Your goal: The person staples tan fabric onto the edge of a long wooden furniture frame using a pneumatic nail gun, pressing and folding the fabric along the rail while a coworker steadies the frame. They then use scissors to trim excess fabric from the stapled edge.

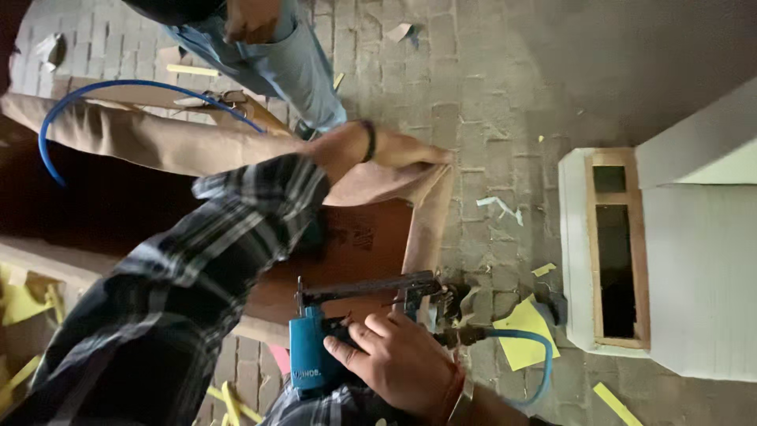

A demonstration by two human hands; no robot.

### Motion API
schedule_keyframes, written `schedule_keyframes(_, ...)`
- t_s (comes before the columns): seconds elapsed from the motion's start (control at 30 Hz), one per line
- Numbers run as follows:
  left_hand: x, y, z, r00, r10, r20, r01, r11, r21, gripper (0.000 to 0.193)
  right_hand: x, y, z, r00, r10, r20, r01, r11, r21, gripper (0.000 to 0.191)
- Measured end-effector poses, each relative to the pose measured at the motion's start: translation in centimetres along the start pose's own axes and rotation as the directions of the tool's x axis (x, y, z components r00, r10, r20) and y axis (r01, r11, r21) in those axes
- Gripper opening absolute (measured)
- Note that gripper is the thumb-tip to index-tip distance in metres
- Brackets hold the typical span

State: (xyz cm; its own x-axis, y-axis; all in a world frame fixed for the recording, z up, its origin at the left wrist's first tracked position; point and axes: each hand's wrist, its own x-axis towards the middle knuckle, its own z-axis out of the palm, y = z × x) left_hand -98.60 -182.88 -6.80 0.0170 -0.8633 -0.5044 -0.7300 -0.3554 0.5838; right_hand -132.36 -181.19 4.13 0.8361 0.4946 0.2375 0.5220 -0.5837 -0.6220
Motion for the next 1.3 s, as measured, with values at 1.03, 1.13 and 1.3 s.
schedule_keyframes(1.03,-4.1,7.2,-2.5,0.861,-0.207,-0.464,-0.034,0.888,-0.458,0.026,-2.1,10.6,3.3,0.944,-0.288,0.159,0.254,0.945,0.204,0.036)
schedule_keyframes(1.13,-6.8,7.3,-2.9,0.866,0.096,-0.492,-0.301,0.884,-0.358,0.047,-0.6,10.8,1.3,0.931,-0.257,0.261,0.219,0.961,0.166,0.03)
schedule_keyframes(1.3,-13.5,7.8,0.0,0.773,0.168,-0.612,0.041,0.949,0.312,0.091,0.2,12.5,-1.5,0.933,-0.277,0.23,0.184,0.915,0.359,0.02)
